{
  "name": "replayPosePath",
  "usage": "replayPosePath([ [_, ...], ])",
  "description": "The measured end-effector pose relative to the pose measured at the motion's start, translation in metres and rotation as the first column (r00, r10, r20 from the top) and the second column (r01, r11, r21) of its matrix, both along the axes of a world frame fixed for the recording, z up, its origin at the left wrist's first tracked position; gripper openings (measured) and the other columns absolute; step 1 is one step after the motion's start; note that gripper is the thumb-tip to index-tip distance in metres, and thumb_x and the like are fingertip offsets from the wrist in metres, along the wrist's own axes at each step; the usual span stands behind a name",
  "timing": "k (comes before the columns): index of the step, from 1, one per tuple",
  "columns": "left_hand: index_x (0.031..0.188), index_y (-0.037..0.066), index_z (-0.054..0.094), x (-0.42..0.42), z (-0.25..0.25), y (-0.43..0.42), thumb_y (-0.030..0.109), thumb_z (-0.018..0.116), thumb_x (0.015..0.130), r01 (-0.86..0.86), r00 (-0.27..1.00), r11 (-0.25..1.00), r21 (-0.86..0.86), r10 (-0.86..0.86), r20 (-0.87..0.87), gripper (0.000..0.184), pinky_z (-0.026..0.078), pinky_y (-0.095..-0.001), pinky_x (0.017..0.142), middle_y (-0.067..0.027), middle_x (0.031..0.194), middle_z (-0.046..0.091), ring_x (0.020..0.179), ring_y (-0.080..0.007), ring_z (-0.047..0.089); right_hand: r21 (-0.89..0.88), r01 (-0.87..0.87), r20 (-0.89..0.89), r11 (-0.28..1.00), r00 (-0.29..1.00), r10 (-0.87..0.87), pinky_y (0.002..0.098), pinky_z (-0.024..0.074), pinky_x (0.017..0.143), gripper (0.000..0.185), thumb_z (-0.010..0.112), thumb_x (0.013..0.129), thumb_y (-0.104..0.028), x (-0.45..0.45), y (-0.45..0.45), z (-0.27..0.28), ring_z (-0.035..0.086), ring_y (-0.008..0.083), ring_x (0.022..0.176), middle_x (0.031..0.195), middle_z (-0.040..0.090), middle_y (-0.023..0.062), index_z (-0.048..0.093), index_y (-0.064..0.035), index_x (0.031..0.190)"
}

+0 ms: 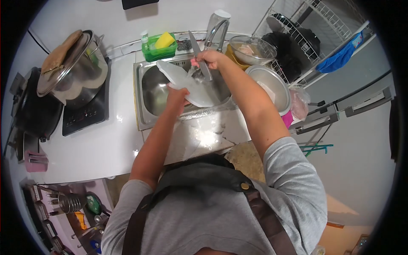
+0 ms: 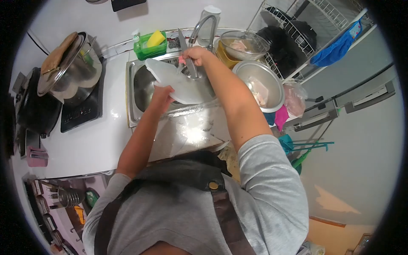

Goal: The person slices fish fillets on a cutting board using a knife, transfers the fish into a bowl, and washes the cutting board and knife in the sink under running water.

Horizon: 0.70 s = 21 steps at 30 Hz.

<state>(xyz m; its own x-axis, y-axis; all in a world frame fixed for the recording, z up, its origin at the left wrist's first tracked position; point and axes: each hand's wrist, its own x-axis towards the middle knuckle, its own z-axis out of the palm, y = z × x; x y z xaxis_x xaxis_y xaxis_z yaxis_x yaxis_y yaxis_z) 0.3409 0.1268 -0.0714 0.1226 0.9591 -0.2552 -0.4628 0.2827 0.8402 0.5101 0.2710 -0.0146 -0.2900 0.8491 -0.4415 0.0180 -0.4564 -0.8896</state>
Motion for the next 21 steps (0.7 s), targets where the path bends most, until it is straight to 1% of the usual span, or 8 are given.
replayPosePath([
  [2,0.12,0.012,0.02,0.001,0.006,0.004,-0.005,0.053,0.066,-0.017,0.999,1.0,-0.022,0.016,-0.035,0.065,0.054,-0.0465,0.074,-0.0179,0.115,0.04,0.101,-0.0329,0.053,-0.007,0.025,0.062,1.0,0.998,-0.025,0.0334,0.0577,0.067,0.028,0.046,0.081,0.007,-0.01,0.008,-0.006,0.065,0.026,0.088,0.103,0.059,0.0198,0.048,0.0141,0.108],
  [4,0.112,0.014,0.021,0.002,0.019,0.006,-0.008,0.052,0.061,-0.008,0.999,0.997,-0.08,0.004,-0.045,0.064,0.053,-0.0454,0.068,-0.0165,0.109,0.039,0.096,-0.0326,0.052,-0.067,0.008,-0.285,0.998,0.958,-0.027,0.0337,0.0576,0.065,0.024,0.048,0.082,0.005,-0.029,0.017,-0.01,0.065,0.0265,0.085,0.1,0.06,0.0201,0.049,0.013,0.105],
  [7,0.108,0.015,0.02,0.004,0.014,0.011,-0.008,0.052,0.06,0.006,1.0,0.999,-0.051,-0.006,-0.004,0.062,0.051,-0.0444,0.065,-0.0164,0.109,0.037,0.093,-0.0318,0.051,-0.09,-0.03,-0.433,0.995,0.901,-0.012,0.0357,0.0578,0.062,0.022,0.05,0.084,0.002,-0.046,-0.002,0.021,0.064,0.0244,0.074,0.092,0.059,0.0198,0.049,0.0108,0.104],
  [8,0.108,0.015,0.02,0.003,0.012,0.011,-0.008,0.052,0.06,0.012,1.0,0.998,-0.056,-0.013,-0.007,0.062,0.051,-0.0444,0.065,-0.0164,0.109,0.037,0.093,-0.0318,0.051,-0.095,-0.024,-0.435,0.995,0.9,-0.02,0.0357,0.0578,0.062,0.022,0.05,0.084,0.002,-0.04,0.007,0.007,0.064,0.0244,0.074,0.092,0.059,0.0198,0.049,0.0108,0.104],
  [11,0.109,0.016,0.019,0.001,0.011,0.015,-0.007,0.053,0.059,0.036,0.999,0.998,-0.053,-0.037,-0.007,0.065,0.051,-0.0449,0.066,-0.0166,0.11,0.037,0.093,-0.0317,0.051,-0.004,0.104,0.011,0.995,0.995,-0.104,0.0323,0.057,0.06,0.017,0.048,0.086,0.002,-0.019,0.032,-0.018,0.064,0.0238,0.071,0.087,0.061,0.0171,0.051,0.0113,0.1],
  [16,0.11,0.015,0.023,0.002,0.016,0.012,-0.008,0.053,0.064,0.025,0.997,0.995,-0.102,-0.032,-0.066,0.06,0.051,-0.0424,0.076,-0.0131,0.112,0.041,0.103,-0.0296,0.049,0.041,0.044,-0.339,0.998,0.94,-0.027,0.0341,0.057,0.061,0.017,0.052,0.086,-0.003,-0.042,0.019,-0.005,0.064,0.0211,0.071,0.084,0.061,0.0136,0.052,0.0084,0.099],
  [20,0.111,0.015,0.023,-0.002,0.005,0.02,-0.009,0.053,0.064,0.104,0.993,0.991,-0.087,-0.108,-0.04,0.061,0.051,-0.0433,0.076,-0.0131,0.112,0.041,0.103,-0.0299,0.049,0.135,0.175,0.351,0.975,0.912,-0.213,0.0329,0.0553,0.058,0.016,0.053,0.086,-0.004,-0.037,0.028,-0.009,0.062,0.0187,0.068,0.088,0.062,0.015,0.055,0.0029,0.1],
  [21,0.112,0.016,0.023,-0.001,0.013,0.013,-0.009,0.053,0.064,0.059,0.997,0.993,-0.105,-0.064,-0.049,0.062,0.051,-0.0437,0.076,-0.013,0.112,0.042,0.102,-0.0296,0.05,0.11,0.09,0.284,0.99,0.952,-0.118,0.0318,0.0537,0.055,0.014,0.054,0.086,-0.004,-0.032,0.024,-0.004,0.062,0.0179,0.067,0.086,0.062,0.0143,0.056,0.0022,0.098],
])
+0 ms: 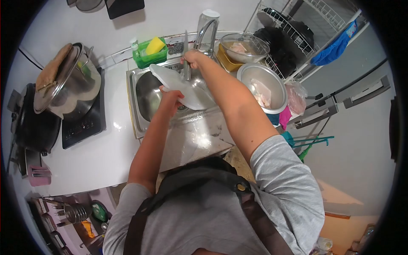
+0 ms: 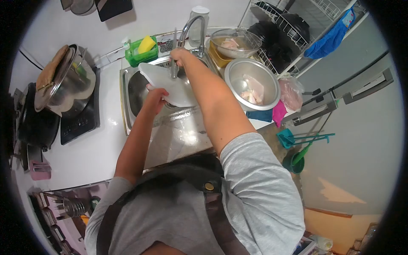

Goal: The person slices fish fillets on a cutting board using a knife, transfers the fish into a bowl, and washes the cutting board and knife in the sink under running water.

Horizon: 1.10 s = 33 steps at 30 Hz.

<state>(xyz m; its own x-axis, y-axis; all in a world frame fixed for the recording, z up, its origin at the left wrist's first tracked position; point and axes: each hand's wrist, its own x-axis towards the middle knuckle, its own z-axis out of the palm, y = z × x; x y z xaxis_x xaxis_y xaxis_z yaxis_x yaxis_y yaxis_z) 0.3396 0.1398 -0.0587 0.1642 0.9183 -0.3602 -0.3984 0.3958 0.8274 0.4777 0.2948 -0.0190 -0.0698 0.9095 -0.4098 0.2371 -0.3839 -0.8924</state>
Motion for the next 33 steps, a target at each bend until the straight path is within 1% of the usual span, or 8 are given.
replayPosePath([
  [3,0.112,0.017,0.023,0.001,0.001,-0.002,-0.009,0.054,0.064,-0.047,0.999,0.999,-0.008,0.047,-0.001,0.063,0.051,-0.044,0.075,-0.0128,0.111,0.042,0.1,-0.0288,0.05,0.041,0.03,-0.428,0.999,0.904,-0.01,0.0261,0.0455,0.047,0.009,0.057,0.084,-0.007,-0.001,-0.008,-0.002,0.061,0.0157,0.068,0.084,0.063,0.0124,0.06,0.0007,0.086],
  [7,0.112,0.017,0.024,-0.001,-0.009,0.001,-0.009,0.054,0.064,-0.024,1.0,1.0,0.019,0.023,0.014,0.062,0.05,-0.0424,0.071,-0.0124,0.11,0.043,0.099,-0.0279,0.051,0.05,-0.162,0.243,0.986,0.959,0.145,0.0339,0.0508,0.051,0.02,0.062,0.077,-0.003,0.02,0.038,-0.039,0.061,0.0192,0.065,0.082,0.062,0.0116,0.055,0.0025,0.095],
  [10,0.114,0.016,0.023,-0.001,-0.009,0.001,-0.008,0.054,0.065,-0.033,0.999,0.999,0.009,0.034,-0.022,0.063,0.049,-0.0408,0.072,-0.012,0.11,0.044,0.098,-0.0278,0.051,-0.053,-0.193,-0.347,0.98,0.924,0.163,0.0315,0.0519,0.047,0.016,0.06,0.08,-0.006,0.023,0.006,-0.006,0.062,0.0164,0.056,0.073,0.064,0.0094,0.059,0.003,0.093],
  [15,0.122,0.011,0.031,-0.009,-0.014,0.001,-0.002,0.055,0.07,-0.005,0.999,1.0,0.017,0.005,-0.042,0.059,0.047,-0.0384,0.077,-0.0125,0.112,0.048,0.1,-0.0254,0.052,-0.116,-0.266,-0.147,0.957,0.957,0.248,0.0249,0.0548,0.06,0.019,0.059,0.082,-0.005,0.017,-0.025,0.023,0.065,0.0153,0.073,0.09,0.066,0.0127,0.059,0.0054,0.098],
  [18,0.122,0.005,0.039,-0.023,-0.033,0.019,0.005,0.057,0.075,0.066,0.998,0.998,0.022,-0.066,0.019,0.051,0.048,-0.0385,0.077,-0.0125,0.112,0.051,0.1,-0.0248,0.053,0.006,-0.624,-0.388,0.781,0.719,0.577,0.0233,0.0528,0.064,0.017,0.055,0.083,0.003,0.017,-0.036,0.036,0.064,0.0157,0.082,0.098,0.064,0.0148,0.057,0.0074,0.1],
  [27,0.122,0.001,0.044,-0.022,-0.037,0.016,0.013,0.055,0.082,0.069,0.995,0.996,0.062,-0.073,0.062,0.044,0.047,-0.0419,0.08,-0.0128,0.114,0.054,0.103,-0.0268,0.054,0.114,-0.514,-0.395,0.85,0.762,0.513,0.0346,0.0542,0.061,0.021,0.056,0.08,0.005,0.01,-0.023,0.009,0.062,0.0202,0.077,0.088,0.063,0.0133,0.056,0.0052,0.102],
  [29,0.123,0.002,0.043,-0.021,-0.037,0.018,0.015,0.054,0.083,0.101,0.992,0.991,0.088,-0.107,0.068,0.044,0.047,-0.0418,0.08,-0.0129,0.116,0.054,0.103,-0.0266,0.054,0.002,-0.167,-0.026,0.986,0.986,0.167,0.0344,0.0546,0.059,0.022,0.054,0.08,0.006,0.02,-0.005,-0.009,0.064,0.0224,0.073,0.094,0.064,0.0172,0.057,0.0069,0.102],
  [33,0.126,0.001,0.042,-0.012,-0.02,0.013,0.019,0.049,0.088,-0.006,1.0,1.0,0.011,0.005,0.029,0.043,0.046,-0.0411,0.084,-0.0133,0.117,0.054,0.105,-0.0263,0.054,-0.162,-0.349,-0.441,0.923,0.862,0.249,0.0277,0.0557,0.065,0.016,0.052,0.083,0.002,0.028,-0.023,0.002,0.065,0.02,0.073,0.085,0.065,0.0143,0.057,0.0056,0.097],
])
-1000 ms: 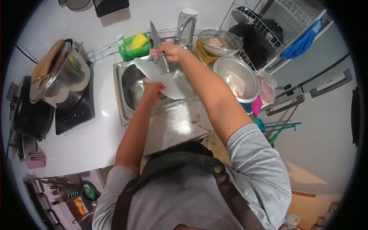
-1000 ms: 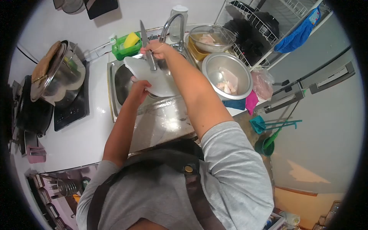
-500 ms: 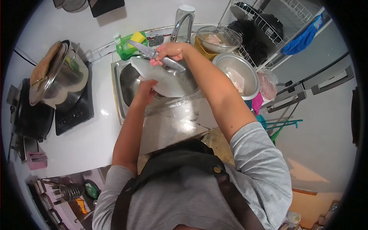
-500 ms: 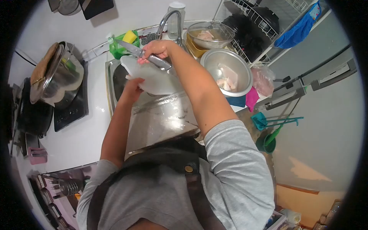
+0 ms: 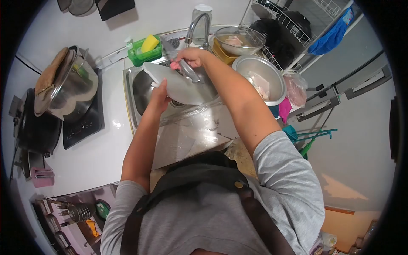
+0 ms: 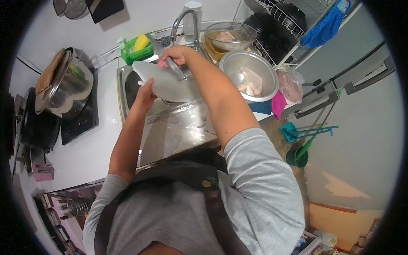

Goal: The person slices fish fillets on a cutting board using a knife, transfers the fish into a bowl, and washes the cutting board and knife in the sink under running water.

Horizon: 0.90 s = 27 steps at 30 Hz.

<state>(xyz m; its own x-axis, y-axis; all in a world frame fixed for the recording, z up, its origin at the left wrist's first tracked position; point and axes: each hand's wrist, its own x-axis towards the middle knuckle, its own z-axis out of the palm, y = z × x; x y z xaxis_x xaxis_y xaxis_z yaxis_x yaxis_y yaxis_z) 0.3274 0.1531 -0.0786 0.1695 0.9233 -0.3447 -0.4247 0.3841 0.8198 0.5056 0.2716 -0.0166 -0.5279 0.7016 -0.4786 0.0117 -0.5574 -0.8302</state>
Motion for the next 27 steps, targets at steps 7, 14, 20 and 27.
replayPosePath([
  [7,0.12,-0.004,0.045,-0.002,-0.003,0.0,0.013,0.048,0.081,0.048,0.997,0.998,0.038,-0.045,-0.055,0.043,0.046,-0.0382,0.085,-0.0137,0.111,0.055,0.101,-0.0266,0.056,-0.007,-0.419,0.128,0.908,0.9,0.416,0.0299,0.056,0.063,0.026,0.054,0.077,0.006,0.01,-0.032,0.018,0.066,0.0208,0.077,0.091,0.066,0.0176,0.057,0.0086,0.103],
  [14,0.118,-0.005,0.044,-0.001,-0.014,0.006,0.006,0.052,0.073,0.019,0.999,0.997,0.076,-0.017,-0.031,0.047,0.048,-0.0397,0.083,-0.013,0.107,0.056,0.099,-0.0274,0.057,0.131,-0.294,0.071,0.947,0.955,0.287,0.0267,0.0539,0.071,0.034,0.052,0.078,0.005,0.014,-0.012,0.014,0.065,0.0189,0.088,0.104,0.063,0.0173,0.052,0.0049,0.112],
  [20,0.121,-0.005,0.041,-0.002,-0.006,-0.001,0.007,0.052,0.074,0.014,0.998,0.998,0.058,-0.011,-0.06,0.05,0.046,-0.0403,0.087,-0.0135,0.111,0.054,0.101,-0.0286,0.056,0.082,-0.43,0.407,0.899,0.838,0.363,0.0254,0.0542,0.064,0.027,0.052,0.079,0.005,0.016,-0.021,0.022,0.066,0.0179,0.087,0.097,0.066,0.0162,0.055,0.0052,0.106],
  [27,0.121,-0.007,0.042,-0.003,-0.006,-0.002,0.007,0.051,0.075,0.017,1.0,0.997,0.079,-0.016,-0.015,0.049,0.045,-0.0405,0.09,-0.0147,0.111,0.054,0.102,-0.0292,0.056,0.041,-0.346,0.139,0.937,0.931,0.338,0.0315,0.055,0.065,0.016,0.057,0.088,-0.011,0.008,-0.053,-0.009,0.066,0.0207,0.079,0.088,0.065,0.0145,0.057,0.0024,0.095],
])
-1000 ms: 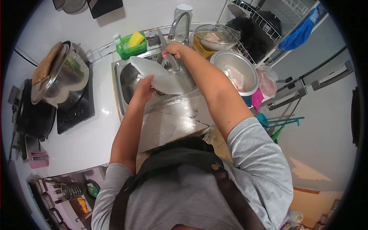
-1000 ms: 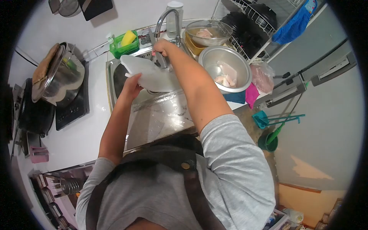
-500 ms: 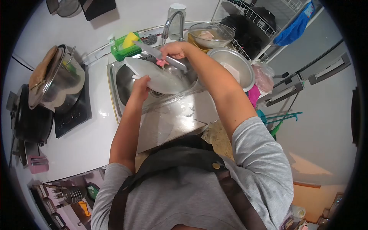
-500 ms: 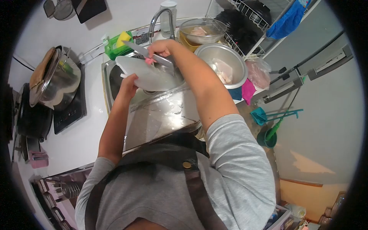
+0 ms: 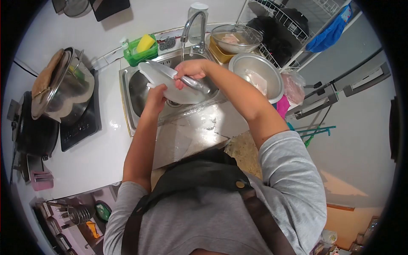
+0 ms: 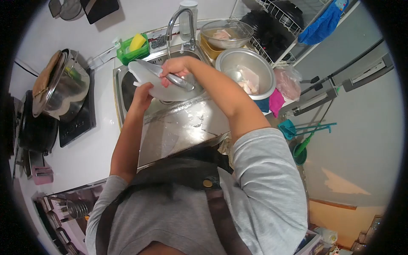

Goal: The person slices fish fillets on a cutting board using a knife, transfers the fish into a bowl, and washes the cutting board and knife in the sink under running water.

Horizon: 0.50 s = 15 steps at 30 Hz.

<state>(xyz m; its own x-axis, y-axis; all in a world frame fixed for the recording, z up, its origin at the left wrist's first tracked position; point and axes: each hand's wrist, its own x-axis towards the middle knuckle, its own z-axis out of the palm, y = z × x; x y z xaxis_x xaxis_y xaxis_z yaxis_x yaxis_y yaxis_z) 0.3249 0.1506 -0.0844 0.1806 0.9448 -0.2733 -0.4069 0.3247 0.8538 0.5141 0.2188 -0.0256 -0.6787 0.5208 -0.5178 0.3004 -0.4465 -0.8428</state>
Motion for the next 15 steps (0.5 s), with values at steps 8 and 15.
replayPosePath([
  [8,0.119,-0.007,0.042,-0.005,-0.016,0.007,0.004,0.05,0.075,-0.055,0.998,0.996,-0.069,0.054,-0.018,0.046,0.046,-0.0393,0.087,-0.0152,0.109,0.054,0.101,-0.0291,0.055,0.139,0.075,0.298,0.987,0.948,-0.114,0.0339,0.055,0.061,0.019,0.05,0.092,-0.014,0.032,-0.019,-0.069,0.064,0.0229,0.072,0.085,0.062,0.0156,0.05,0.0046,0.097],
  [15,0.12,-0.007,0.041,-0.008,-0.018,0.008,0.001,0.05,0.073,-0.023,1.0,0.998,-0.058,0.023,-0.006,0.048,0.046,-0.038,0.085,-0.014,0.11,0.053,0.101,-0.0278,0.054,0.021,0.138,0.115,0.99,0.984,-0.139,0.032,0.0522,0.053,0.018,0.047,0.093,-0.011,0.008,-0.035,-0.041,0.063,0.0219,0.066,0.079,0.062,0.0152,0.05,0.006,0.096],
])
